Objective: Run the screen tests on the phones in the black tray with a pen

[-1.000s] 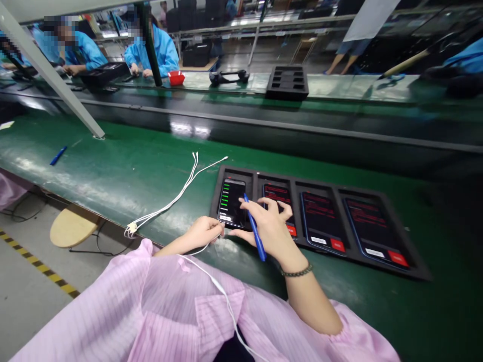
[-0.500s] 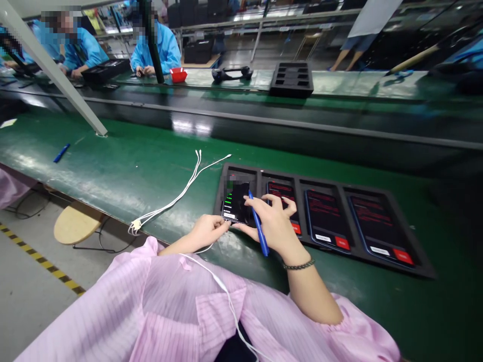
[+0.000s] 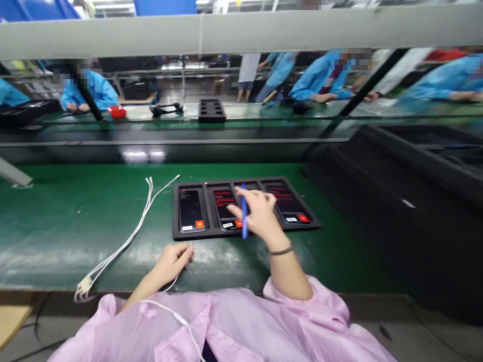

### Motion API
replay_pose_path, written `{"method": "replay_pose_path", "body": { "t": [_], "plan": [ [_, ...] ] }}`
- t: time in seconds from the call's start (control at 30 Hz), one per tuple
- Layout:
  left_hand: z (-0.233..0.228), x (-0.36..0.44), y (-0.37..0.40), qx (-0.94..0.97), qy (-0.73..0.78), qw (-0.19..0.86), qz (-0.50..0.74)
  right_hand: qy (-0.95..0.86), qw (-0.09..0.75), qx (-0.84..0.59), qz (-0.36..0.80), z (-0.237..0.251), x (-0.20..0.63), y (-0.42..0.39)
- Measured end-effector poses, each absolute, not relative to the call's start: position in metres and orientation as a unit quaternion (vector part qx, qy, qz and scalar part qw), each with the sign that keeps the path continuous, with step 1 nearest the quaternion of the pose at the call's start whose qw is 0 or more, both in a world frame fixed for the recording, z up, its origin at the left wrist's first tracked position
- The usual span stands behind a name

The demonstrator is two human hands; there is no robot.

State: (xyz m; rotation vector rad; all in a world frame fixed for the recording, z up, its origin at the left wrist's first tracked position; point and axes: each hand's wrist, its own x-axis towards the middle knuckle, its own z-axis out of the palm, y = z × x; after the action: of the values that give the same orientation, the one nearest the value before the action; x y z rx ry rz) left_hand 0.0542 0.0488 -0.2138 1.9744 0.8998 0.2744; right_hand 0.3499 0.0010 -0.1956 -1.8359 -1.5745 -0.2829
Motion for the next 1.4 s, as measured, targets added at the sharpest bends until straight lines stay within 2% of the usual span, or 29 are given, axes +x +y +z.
{"method": "replay_pose_path", "body": {
  "t": [0.1, 0.23, 0.43, 0.63, 0.9, 1.23, 1.4],
  "plan": [
    [-0.216, 0.056, 0.051, 0.822, 0.352, 0.434, 0.106, -0.454, 0.387, -0.797, -0.096, -0.2, 0.426, -0.03],
    [-0.217, 0.069, 0.044, 0.842, 0.329, 0.42, 0.078, -0.388, 0.449, -0.804, -0.024, -0.218, 0.488, -0.069],
    [-0.216, 0.097, 0.026, 0.888, 0.212, 0.399, 0.084, -0.357, 0.48, -0.801, 0.013, -0.238, 0.506, -0.074],
    [-0.22, 0.099, 0.022, 0.876, 0.214, 0.42, 0.102, -0.345, 0.488, -0.8, 0.042, -0.235, 0.524, -0.056],
    [-0.224, 0.089, 0.019, 0.831, 0.291, 0.457, 0.13, -0.38, 0.461, -0.801, 0.026, -0.228, 0.476, -0.052],
    [-0.23, 0.044, -0.003, 0.727, 0.419, 0.477, 0.263, -0.441, 0.395, -0.806, -0.015, -0.211, 0.416, -0.065],
    [-0.231, 0.046, 0.005, 0.716, 0.456, 0.464, 0.253, -0.592, 0.374, -0.714, -0.019, -0.184, 0.392, -0.041]
  ]
}}
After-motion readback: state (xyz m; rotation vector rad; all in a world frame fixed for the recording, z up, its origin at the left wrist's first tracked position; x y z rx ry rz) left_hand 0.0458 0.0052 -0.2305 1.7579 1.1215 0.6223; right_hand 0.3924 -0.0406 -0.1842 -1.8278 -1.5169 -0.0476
